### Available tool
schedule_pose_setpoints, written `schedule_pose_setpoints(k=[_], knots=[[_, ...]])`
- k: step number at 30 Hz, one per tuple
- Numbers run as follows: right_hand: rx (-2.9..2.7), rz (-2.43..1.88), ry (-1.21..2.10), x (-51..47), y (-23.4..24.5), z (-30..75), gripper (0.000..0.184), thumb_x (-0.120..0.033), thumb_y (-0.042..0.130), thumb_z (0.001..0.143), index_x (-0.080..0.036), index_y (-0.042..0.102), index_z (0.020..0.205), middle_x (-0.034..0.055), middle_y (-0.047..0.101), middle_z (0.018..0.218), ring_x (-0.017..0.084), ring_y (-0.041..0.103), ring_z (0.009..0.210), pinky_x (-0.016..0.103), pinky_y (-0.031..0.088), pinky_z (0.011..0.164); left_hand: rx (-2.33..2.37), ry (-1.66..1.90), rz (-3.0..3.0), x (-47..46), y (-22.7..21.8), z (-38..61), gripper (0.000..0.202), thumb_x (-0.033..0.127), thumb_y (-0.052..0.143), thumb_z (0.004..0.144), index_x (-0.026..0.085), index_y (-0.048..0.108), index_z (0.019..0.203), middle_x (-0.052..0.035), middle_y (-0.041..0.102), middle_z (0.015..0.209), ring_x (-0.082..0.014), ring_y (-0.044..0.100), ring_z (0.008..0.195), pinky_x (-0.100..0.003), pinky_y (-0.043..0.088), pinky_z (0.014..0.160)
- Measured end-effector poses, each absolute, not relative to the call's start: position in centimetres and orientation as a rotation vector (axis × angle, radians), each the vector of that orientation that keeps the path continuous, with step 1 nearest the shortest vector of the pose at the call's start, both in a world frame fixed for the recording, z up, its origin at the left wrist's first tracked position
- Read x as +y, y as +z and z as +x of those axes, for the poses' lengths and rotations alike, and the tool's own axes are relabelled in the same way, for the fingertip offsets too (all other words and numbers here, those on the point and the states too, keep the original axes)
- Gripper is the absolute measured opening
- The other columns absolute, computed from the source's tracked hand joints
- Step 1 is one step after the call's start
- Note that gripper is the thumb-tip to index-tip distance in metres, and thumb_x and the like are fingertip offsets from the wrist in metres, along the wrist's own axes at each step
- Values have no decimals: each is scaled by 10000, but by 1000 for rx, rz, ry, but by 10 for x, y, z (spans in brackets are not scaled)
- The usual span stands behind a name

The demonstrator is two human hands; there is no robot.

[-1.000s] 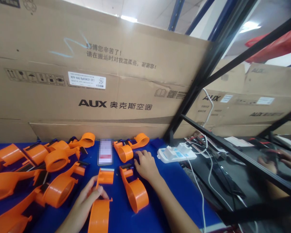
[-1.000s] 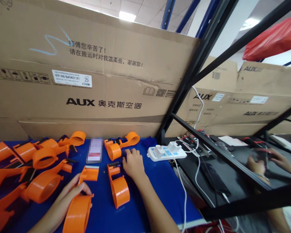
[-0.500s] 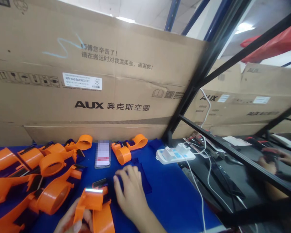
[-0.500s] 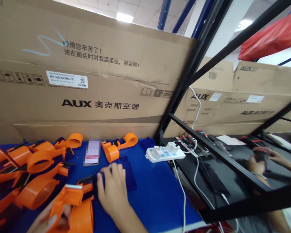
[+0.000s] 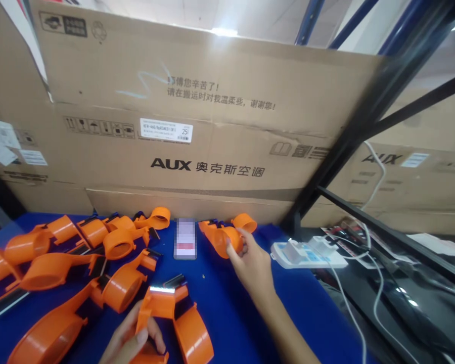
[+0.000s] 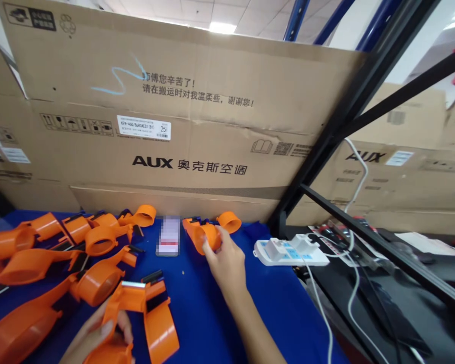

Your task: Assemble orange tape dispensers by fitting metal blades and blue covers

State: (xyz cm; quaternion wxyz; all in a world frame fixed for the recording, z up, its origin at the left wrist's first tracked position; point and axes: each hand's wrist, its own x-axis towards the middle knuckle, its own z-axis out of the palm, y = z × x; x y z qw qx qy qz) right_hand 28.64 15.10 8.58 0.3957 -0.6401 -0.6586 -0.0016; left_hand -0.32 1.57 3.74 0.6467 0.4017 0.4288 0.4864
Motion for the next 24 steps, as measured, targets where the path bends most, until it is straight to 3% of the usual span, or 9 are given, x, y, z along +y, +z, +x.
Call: schedule_pose_setpoints(k=[4, 8, 16, 20, 24], knots=[[-1658, -1620, -2, 142, 84, 285, 572, -601, 593, 911, -177, 628, 1293, 29, 719, 717, 221, 680, 599, 302, 480, 601, 958, 1113, 872, 12, 40, -4, 513, 667, 739, 759, 183, 742, 931, -84, 740, 688, -282, 723, 602, -444, 611, 659], [-1636, -1624, 120, 137, 79, 279, 553, -620, 600, 901, -179, 663, 1228, 14, 695, 661, 212, 663, 568, 308, 492, 603, 980, 1107, 828, 11, 42, -8, 542, 641, 778, 731, 183, 747, 1018, -82, 740, 672, -320, 744, 650, -459, 616, 664], [-1057, -1359, 507, 137, 105, 306, 584, -663, 654, 866, -165, 621, 1169, 19, 688, 725, 158, 594, 469, 254, 463, 416, 979, 1057, 810, 12, 30, -23, 497, 647, 783, 710, 158, 736, 788, -123, 737, 676, -352, 755, 657, -493, 621, 678], [-1063, -1345, 510, 135, 110, 310, 552, -632, 686, 860, -175, 605, 1159, 14, 685, 733, 162, 613, 481, 259, 494, 429, 977, 1053, 798, 13, 29, -20, 531, 689, 758, 709, 160, 721, 735, -134, 743, 696, -339, 743, 633, -493, 620, 650], [-1285, -1484, 377, 132, 91, 292, 599, -615, 659, 876, -183, 529, 1270, 25, 704, 775, 207, 657, 555, 311, 541, 518, 1029, 1051, 852, 14, 33, -17, 524, 701, 766, 688, 179, 737, 714, -114, 740, 665, -331, 735, 644, -476, 620, 666]])
